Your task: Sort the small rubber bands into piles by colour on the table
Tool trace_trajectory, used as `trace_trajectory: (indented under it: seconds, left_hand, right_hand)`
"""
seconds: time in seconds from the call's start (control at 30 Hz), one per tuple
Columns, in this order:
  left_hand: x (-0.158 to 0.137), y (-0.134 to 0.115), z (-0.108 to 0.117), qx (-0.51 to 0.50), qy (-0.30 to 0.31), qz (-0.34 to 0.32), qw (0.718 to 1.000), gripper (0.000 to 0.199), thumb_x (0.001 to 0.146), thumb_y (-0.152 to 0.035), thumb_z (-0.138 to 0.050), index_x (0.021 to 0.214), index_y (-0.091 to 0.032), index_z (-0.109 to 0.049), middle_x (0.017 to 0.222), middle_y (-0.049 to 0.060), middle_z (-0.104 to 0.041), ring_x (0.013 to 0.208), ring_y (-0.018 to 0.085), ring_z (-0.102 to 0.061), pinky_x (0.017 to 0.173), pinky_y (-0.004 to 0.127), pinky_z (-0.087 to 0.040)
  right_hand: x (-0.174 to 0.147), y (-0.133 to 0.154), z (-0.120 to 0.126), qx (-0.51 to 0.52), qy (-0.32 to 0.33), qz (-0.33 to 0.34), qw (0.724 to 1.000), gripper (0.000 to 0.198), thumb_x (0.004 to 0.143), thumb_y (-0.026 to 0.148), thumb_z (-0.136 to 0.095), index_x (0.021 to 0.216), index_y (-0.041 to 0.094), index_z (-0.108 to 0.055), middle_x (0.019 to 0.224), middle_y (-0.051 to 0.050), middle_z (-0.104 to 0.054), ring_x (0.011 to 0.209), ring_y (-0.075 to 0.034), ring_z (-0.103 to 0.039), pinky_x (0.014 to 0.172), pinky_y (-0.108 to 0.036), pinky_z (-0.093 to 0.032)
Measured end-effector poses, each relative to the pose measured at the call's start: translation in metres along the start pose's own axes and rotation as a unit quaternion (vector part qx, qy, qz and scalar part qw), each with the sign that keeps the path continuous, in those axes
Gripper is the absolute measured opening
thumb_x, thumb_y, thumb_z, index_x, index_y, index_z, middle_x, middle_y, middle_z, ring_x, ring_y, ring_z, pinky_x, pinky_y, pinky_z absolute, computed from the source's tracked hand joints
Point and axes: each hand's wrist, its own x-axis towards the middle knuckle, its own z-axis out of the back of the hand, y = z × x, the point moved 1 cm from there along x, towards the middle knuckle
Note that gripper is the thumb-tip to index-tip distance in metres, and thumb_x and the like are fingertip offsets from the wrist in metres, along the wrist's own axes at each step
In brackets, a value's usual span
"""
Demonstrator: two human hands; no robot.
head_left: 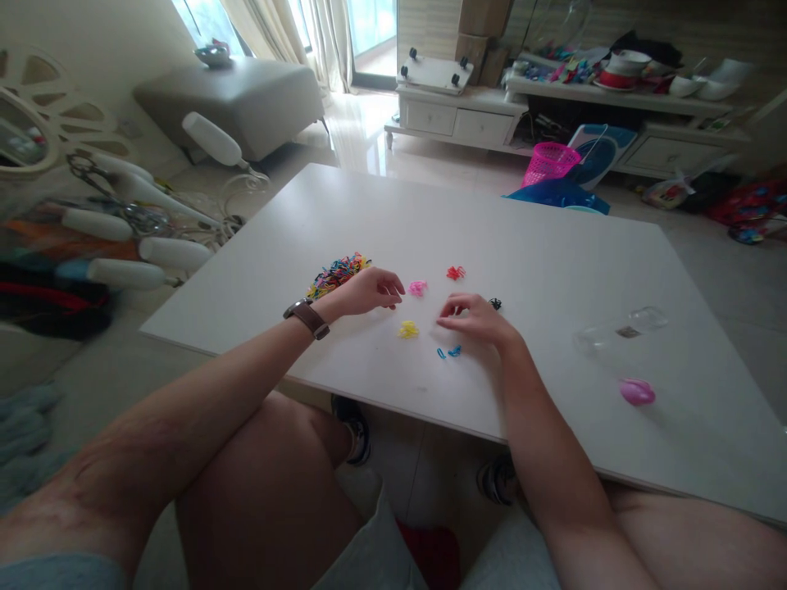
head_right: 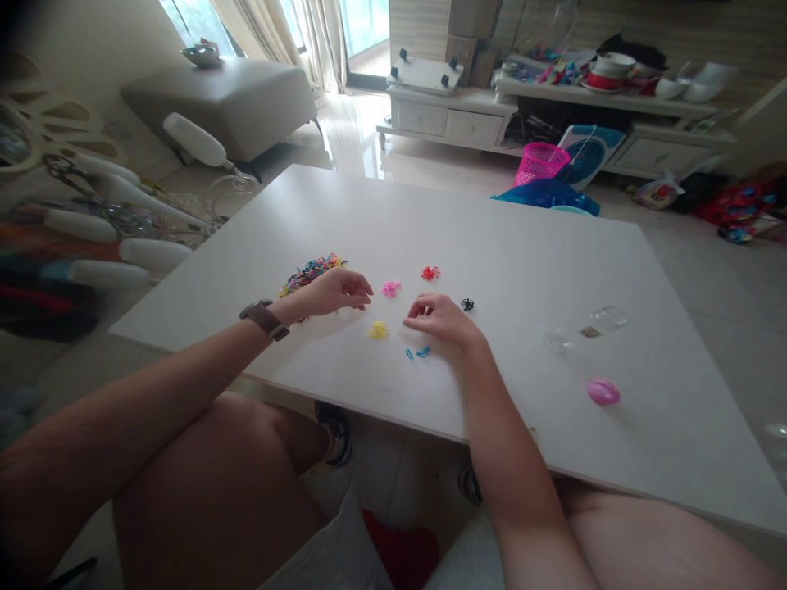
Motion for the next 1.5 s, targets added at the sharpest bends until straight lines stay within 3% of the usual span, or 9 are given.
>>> trace_trajectory:
  seconds: [0.07,0.13,0.27,0.33,0.67,0.9,1.03,1.37,1.5]
  left_hand:
    - [0.0,0.0,0.0,-0.004,-0.001,-0.002,1.0,0.02,0.08,-0.026,-0.077,0.094,-0.013,-0.074,0.076,0.008,-0.077,0.071,0.018,-0.075,0.059,0.022,-0.053]
    - [0.001,0.0,0.0,-0.006,0.001,0.0,1.0,0.019,0.08,-0.026,-0.077,0.094,-0.013,-0.074,0.075,0.008,-0.077,0.071,0.018,-0.075,0.06,0.022,-0.054]
    - [0.001,-0.001,0.001,0.004,0.001,0.008,1.0,0.019,0.081,-0.026,-0.076,0.095,-0.013,-0.074,0.074,0.008,-0.077,0.071,0.018,-0.075,0.057,0.022,-0.052]
    - [0.001,-0.001,0.002,0.006,-0.004,0.012,1.0,0.02,0.081,-0.027,-0.076,0.095,-0.013,-0.074,0.074,0.009,-0.077,0.071,0.018,-0.075,0.056,0.022,-0.052]
    - [0.001,0.013,0.006,0.0,-0.009,0.021,1.0,0.022,0.081,-0.031,-0.076,0.095,-0.014,-0.074,0.077,0.01,-0.078,0.073,0.019,-0.076,0.061,0.023,-0.054]
    - [0.001,0.012,0.007,0.002,-0.005,0.022,1.0,0.022,0.081,-0.03,-0.075,0.095,-0.014,-0.074,0.078,0.009,-0.078,0.074,0.018,-0.075,0.06,0.022,-0.053]
    - [0.0,0.014,0.01,-0.011,-0.009,0.028,1.0,0.021,0.08,-0.03,-0.075,0.095,-0.015,-0.074,0.08,0.009,-0.078,0.075,0.019,-0.076,0.062,0.023,-0.055]
    - [-0.013,0.025,0.039,-0.006,-0.137,0.089,0.986,0.02,0.072,-0.031,-0.078,0.083,-0.015,-0.073,0.074,0.005,-0.073,0.066,0.016,-0.068,0.06,0.025,-0.051]
    - [-0.019,0.035,0.047,0.07,-0.12,0.091,0.986,0.02,0.07,-0.032,-0.075,0.082,-0.016,-0.075,0.072,0.003,-0.072,0.066,0.015,-0.064,0.061,0.024,-0.047]
  right_hand:
    - [-0.001,0.007,-0.01,0.011,0.101,0.003,0.995,0.02,0.077,0.041,-0.078,0.078,0.021,-0.077,0.089,-0.003,-0.066,0.079,-0.017,-0.059,0.071,-0.03,-0.047]
    - [-0.001,0.009,-0.015,0.0,0.156,0.008,0.988,0.018,0.074,0.04,-0.082,0.081,0.023,-0.08,0.091,-0.003,-0.065,0.082,-0.018,-0.058,0.072,-0.03,-0.047]
    - [-0.001,0.008,-0.014,-0.052,0.194,0.036,0.979,0.005,0.074,0.032,-0.082,0.075,0.028,-0.08,0.092,-0.004,-0.065,0.103,-0.024,-0.056,0.086,-0.033,-0.048]
    - [-0.002,0.007,-0.011,-0.061,0.203,0.033,0.977,0.001,0.074,0.029,-0.081,0.074,0.028,-0.08,0.091,-0.005,-0.065,0.105,-0.025,-0.055,0.087,-0.034,-0.048]
    - [-0.005,0.004,-0.008,-0.044,0.206,0.017,0.977,0.01,0.074,0.021,-0.071,0.076,0.025,-0.08,0.093,-0.006,-0.066,0.105,-0.026,-0.055,0.081,-0.031,-0.048]
    - [-0.01,-0.006,0.01,-0.029,0.186,-0.053,0.981,0.005,0.068,0.023,-0.076,0.072,0.022,-0.078,0.088,-0.003,-0.064,0.076,-0.017,-0.055,0.067,-0.028,-0.044]
    - [-0.012,-0.011,0.015,-0.038,0.168,-0.073,0.982,0.013,0.069,0.026,-0.075,0.08,0.023,-0.081,0.08,-0.002,-0.067,0.071,-0.016,-0.054,0.063,-0.028,-0.042]
    - [-0.012,-0.001,0.008,-0.026,0.197,-0.091,0.976,0.014,0.073,0.028,-0.071,0.077,0.023,-0.084,0.08,-0.003,-0.079,0.076,-0.021,-0.066,0.066,-0.03,-0.045]
    - [-0.008,-0.001,0.003,-0.036,0.123,-0.064,0.99,0.015,0.075,0.027,-0.067,0.075,0.022,-0.082,0.078,-0.003,-0.076,0.072,-0.019,-0.062,0.064,-0.03,-0.043]
